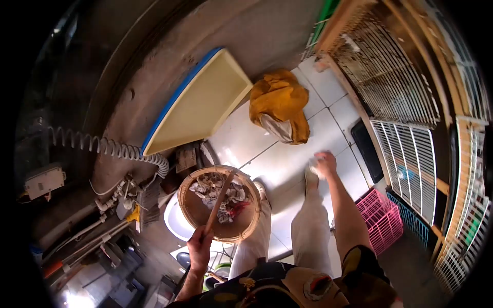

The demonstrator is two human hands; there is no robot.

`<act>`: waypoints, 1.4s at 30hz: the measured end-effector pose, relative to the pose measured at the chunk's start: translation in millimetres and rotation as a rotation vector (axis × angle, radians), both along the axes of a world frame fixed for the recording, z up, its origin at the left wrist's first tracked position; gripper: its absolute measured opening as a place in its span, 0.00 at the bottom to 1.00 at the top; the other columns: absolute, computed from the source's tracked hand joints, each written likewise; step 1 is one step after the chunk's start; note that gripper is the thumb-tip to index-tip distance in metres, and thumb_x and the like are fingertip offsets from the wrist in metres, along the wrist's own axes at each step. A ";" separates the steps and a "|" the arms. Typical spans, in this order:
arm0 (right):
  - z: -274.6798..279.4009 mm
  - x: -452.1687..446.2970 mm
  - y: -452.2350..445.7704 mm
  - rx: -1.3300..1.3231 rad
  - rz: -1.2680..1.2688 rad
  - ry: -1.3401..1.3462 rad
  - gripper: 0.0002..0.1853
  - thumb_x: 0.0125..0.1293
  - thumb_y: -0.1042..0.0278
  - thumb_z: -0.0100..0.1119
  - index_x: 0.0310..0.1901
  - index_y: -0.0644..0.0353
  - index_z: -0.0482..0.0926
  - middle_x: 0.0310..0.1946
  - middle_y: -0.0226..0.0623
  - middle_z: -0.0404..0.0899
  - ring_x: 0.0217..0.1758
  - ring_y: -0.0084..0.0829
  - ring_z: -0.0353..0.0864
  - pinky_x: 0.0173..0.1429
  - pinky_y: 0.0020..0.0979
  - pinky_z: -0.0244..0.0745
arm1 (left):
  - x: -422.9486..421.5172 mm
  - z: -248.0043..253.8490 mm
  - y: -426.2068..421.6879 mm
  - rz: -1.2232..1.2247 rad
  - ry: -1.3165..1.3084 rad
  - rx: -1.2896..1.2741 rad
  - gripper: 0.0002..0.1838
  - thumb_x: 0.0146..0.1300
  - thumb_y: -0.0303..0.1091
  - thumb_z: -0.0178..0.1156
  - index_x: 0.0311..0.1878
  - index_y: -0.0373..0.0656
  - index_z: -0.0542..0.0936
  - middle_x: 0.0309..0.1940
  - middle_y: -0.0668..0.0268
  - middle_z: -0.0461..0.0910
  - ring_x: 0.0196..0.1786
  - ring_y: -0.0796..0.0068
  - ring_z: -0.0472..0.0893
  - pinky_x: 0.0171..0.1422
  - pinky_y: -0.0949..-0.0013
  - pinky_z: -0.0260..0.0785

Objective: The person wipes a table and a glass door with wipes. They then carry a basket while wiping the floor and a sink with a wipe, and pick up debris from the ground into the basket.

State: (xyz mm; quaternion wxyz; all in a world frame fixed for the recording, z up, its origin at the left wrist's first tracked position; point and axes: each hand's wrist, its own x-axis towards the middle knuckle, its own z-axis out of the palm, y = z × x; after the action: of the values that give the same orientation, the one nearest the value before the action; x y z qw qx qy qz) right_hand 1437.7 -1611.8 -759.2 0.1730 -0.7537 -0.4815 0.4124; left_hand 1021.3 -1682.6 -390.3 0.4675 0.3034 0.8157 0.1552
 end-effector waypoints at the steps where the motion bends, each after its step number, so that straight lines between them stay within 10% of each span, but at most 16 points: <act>1: 11.6 -16.6 45.8 0.085 0.236 -0.205 0.10 0.53 0.76 0.56 0.36 0.55 0.82 0.40 0.34 0.80 0.41 0.32 0.80 0.46 0.29 0.74 | 3.0 -3.5 1.9 -0.014 0.045 -0.015 0.09 0.59 0.26 0.58 0.42 0.33 0.77 0.21 0.75 0.70 0.24 0.87 0.65 0.27 0.80 0.59; 3: -16.2 -43.8 109.9 0.071 0.359 -0.319 0.12 0.53 0.74 0.56 0.36 0.46 0.83 0.60 0.32 0.69 0.51 0.39 0.76 0.51 0.36 0.74 | 10.3 -16.2 4.7 -0.063 0.175 -0.041 0.10 0.57 0.25 0.59 0.42 0.33 0.77 0.20 0.73 0.70 0.25 0.85 0.65 0.28 0.78 0.60; 15: -145.7 -139.5 296.4 -0.340 0.918 -0.739 0.23 0.56 0.71 0.57 0.56 0.47 0.74 0.73 0.26 0.44 0.59 0.33 0.73 0.53 0.32 0.73 | 34.9 -90.9 -26.4 0.602 0.013 -0.007 0.13 0.61 0.29 0.59 0.46 0.31 0.74 0.27 0.72 0.71 0.28 0.86 0.67 0.31 0.81 0.61; 22: -134.9 -45.8 259.9 0.156 0.799 -0.418 0.10 0.60 0.70 0.49 0.40 0.65 0.74 0.39 0.50 0.77 0.41 0.49 0.77 0.44 0.41 0.73 | 50.5 -126.7 -41.5 0.760 -0.114 -0.033 0.11 0.61 0.28 0.58 0.44 0.32 0.75 0.26 0.72 0.72 0.25 0.86 0.68 0.29 0.81 0.60; 32: 191.9 99.7 125.5 0.274 0.490 -0.490 0.03 0.52 0.81 0.45 0.25 0.67 0.70 0.21 0.43 0.68 0.22 0.39 0.69 0.28 0.34 0.66 | 54.3 -130.3 -37.5 0.701 -0.175 -0.047 0.10 0.61 0.27 0.57 0.45 0.34 0.75 0.27 0.72 0.72 0.26 0.86 0.67 0.30 0.81 0.61; 37: 211.7 154.9 111.2 0.275 0.399 -0.720 0.03 0.49 0.77 0.50 0.22 0.66 0.69 0.19 0.44 0.68 0.19 0.40 0.68 0.25 0.38 0.63 | 57.2 -130.6 -35.6 0.723 -0.169 -0.027 0.10 0.61 0.28 0.60 0.43 0.34 0.76 0.27 0.73 0.73 0.26 0.87 0.67 0.30 0.82 0.60; 42: 253.8 217.2 71.5 -0.257 0.090 -1.298 0.19 0.47 0.58 0.60 0.17 0.69 0.70 0.14 0.49 0.71 0.17 0.49 0.72 0.24 0.45 0.67 | 48.9 -131.1 -51.3 0.720 -0.137 -0.015 0.11 0.61 0.28 0.59 0.45 0.33 0.76 0.25 0.74 0.71 0.25 0.87 0.65 0.30 0.83 0.58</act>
State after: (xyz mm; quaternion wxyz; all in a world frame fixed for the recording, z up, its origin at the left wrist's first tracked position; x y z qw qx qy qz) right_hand 1654.8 -1540.3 -505.5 -0.2608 -0.8430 -0.4661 -0.0642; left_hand 1070.2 -1733.8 -521.4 0.4387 -0.0175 0.8382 0.3236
